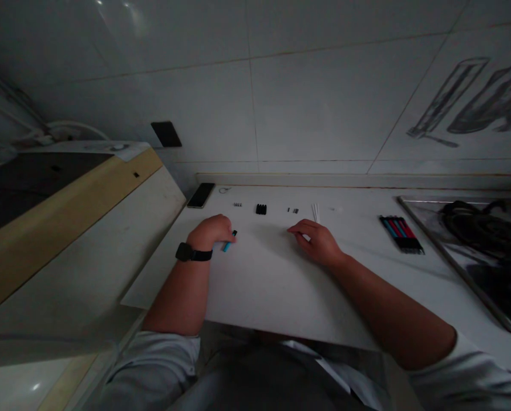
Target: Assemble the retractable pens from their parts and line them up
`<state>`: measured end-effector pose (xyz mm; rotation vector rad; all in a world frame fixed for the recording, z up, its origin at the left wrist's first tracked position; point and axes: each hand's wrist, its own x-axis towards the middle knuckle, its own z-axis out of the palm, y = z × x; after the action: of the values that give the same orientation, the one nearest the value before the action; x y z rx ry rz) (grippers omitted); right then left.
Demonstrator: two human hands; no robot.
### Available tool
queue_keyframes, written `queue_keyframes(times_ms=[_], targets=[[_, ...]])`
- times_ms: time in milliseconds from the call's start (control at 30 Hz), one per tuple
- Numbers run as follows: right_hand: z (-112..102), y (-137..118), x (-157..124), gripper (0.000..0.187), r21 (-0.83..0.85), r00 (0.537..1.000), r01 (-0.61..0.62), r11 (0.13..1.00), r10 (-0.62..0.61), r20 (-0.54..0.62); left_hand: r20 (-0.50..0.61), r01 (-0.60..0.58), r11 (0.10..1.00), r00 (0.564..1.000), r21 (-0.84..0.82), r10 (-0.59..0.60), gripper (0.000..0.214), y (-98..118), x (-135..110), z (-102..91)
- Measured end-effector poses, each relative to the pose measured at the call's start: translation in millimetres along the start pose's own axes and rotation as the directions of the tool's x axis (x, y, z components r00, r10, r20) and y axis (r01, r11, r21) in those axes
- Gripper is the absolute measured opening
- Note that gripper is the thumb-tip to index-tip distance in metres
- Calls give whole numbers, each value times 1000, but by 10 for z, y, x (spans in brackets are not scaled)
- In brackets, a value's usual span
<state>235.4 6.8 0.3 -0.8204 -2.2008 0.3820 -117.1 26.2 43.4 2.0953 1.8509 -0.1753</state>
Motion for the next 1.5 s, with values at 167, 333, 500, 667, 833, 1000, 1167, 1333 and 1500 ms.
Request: queue_keyframes(times_ms=[167, 333, 500, 667, 833, 1000, 1167, 1333, 1500], targets=[[37, -3, 0, 27, -4, 999, -39, 999, 39, 38, -227, -425, 904, 884, -31, 408, 10, 459, 4, 106], [59, -24, -6, 30, -31, 997, -62, 998, 64, 53, -422, -663, 745, 655, 76, 626, 12, 928, -22, 206], [72, -16, 3, 17, -76, 996, -54, 996, 59, 71, -475, -692, 709, 583, 135, 659, 12, 1033, 1, 292], [93, 16, 24, 10, -23, 995, -89, 996, 90, 39, -590, -701, 696, 631, -155, 504, 28, 1060, 19, 357], [98, 1, 26, 9, 45, 995, -103, 994, 102, 21, -482, -574, 489, 819, -657, 313, 21, 1147, 43, 393], [71, -3, 39, 17, 56, 996, -92, 994, 91, 26, -361, -415, 241, 902, -877, 238, 32, 1135, 137, 441], [-207, 358, 75, 23, -12, 920, -307, 952, 293, -259, -77, -133, 461, 988, -877, 137, 28, 1035, 204, 492], [-622, 971, -31, 35, -83, 718, -612, 786, 509, -475, -143, -184, 430, 982, -884, 125, 25, 1035, 194, 469], [-695, 1278, -168, 45, -202, 669, -731, 651, 628, -396, -105, -144, 444, 988, -885, 111, 27, 1030, 226, 498]])
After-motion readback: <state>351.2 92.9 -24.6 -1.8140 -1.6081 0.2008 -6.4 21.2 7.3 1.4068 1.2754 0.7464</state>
